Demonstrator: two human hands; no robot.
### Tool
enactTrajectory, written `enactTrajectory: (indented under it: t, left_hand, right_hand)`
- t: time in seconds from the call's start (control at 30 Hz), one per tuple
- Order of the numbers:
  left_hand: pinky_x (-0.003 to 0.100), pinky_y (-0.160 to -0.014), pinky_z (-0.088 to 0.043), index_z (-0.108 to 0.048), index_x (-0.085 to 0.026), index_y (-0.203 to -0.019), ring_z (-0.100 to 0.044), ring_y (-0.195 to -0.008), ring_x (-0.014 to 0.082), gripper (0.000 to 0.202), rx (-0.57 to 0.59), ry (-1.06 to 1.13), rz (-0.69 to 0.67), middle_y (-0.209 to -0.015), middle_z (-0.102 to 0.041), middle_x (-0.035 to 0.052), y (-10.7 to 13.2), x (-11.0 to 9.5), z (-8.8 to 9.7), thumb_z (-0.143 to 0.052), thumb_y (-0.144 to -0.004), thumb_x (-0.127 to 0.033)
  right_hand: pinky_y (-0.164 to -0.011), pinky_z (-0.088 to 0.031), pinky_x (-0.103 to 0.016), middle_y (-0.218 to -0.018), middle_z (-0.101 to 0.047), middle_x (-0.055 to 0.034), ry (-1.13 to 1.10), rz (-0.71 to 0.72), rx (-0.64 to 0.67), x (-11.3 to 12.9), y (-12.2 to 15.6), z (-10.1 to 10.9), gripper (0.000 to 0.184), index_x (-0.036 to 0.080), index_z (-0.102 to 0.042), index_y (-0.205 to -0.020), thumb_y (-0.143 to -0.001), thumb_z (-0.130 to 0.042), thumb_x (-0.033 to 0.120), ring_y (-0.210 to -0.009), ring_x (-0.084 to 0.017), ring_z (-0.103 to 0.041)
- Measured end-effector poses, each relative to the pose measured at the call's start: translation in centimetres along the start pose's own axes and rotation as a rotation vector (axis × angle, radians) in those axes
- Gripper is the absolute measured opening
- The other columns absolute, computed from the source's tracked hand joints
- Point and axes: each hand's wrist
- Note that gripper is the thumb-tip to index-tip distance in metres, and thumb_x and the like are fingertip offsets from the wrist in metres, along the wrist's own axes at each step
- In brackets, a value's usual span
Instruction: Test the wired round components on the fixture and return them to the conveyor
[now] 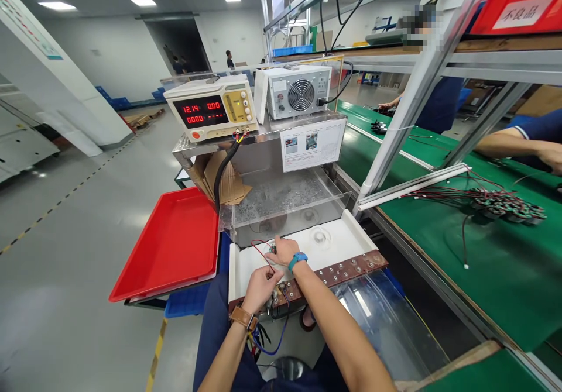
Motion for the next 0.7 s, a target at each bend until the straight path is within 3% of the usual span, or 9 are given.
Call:
enactTrajectory:
  t: [0.23,0.47,0.7]
  left_hand:
    - [0.027,-0.066,-0.039,-0.06,-0.019,-0.067,-0.06,-0.067,0.0181,0.024,-0.023,-0.025,0.011,-0.068,-0.068,0.0036,-0.05,0.24,-0.25,-0.057,-0.079,-0.04]
    - [0.025,-0.063,-0.038,-0.058,-0.019,-0.069,-0.058,-0.066,0.0167,0.027,-0.033,0.012,0.003,-0.067,-0.066,0.002,0.05,0.45,-0.26,-0.056,-0.08,-0.043]
    - [0.025,-0.062,-0.038,-0.059,-0.019,-0.067,-0.056,-0.064,0.0153,0.03,-0.016,0.017,-0.005,-0.065,-0.065,0.0005,-0.03,0.73,-0.39,-0.055,-0.08,-0.045]
  right_hand:
    - [-0.076,-0.041,-0.028,-0.105,-0.07,-0.0102,-0.052,0.064,0.016,-0.32,-0.21,-0.25,0.034,0.02,-0.057,-0.107,-0.084,-0.059,0.044,-0.096,-0.024,-0.065]
    - [-0.077,-0.042,-0.03,-0.101,-0.072,-0.0113,-0.036,0.011,0.0,-0.05,-0.27,0.0,0.038,0.019,-0.059,-0.106,-0.083,-0.06,0.049,-0.095,-0.026,-0.066]
    - [-0.075,-0.044,-0.03,-0.101,-0.073,-0.012,-0.013,-0.027,0.055,0.41,-0.21,0.18,0.039,0.019,-0.06,-0.109,-0.081,-0.064,0.045,-0.096,-0.027,-0.067]
Point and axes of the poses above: each hand's wrist, its own y-axis away from the middle knuckle, its own z-axis out of the back of the hand, x = y × z
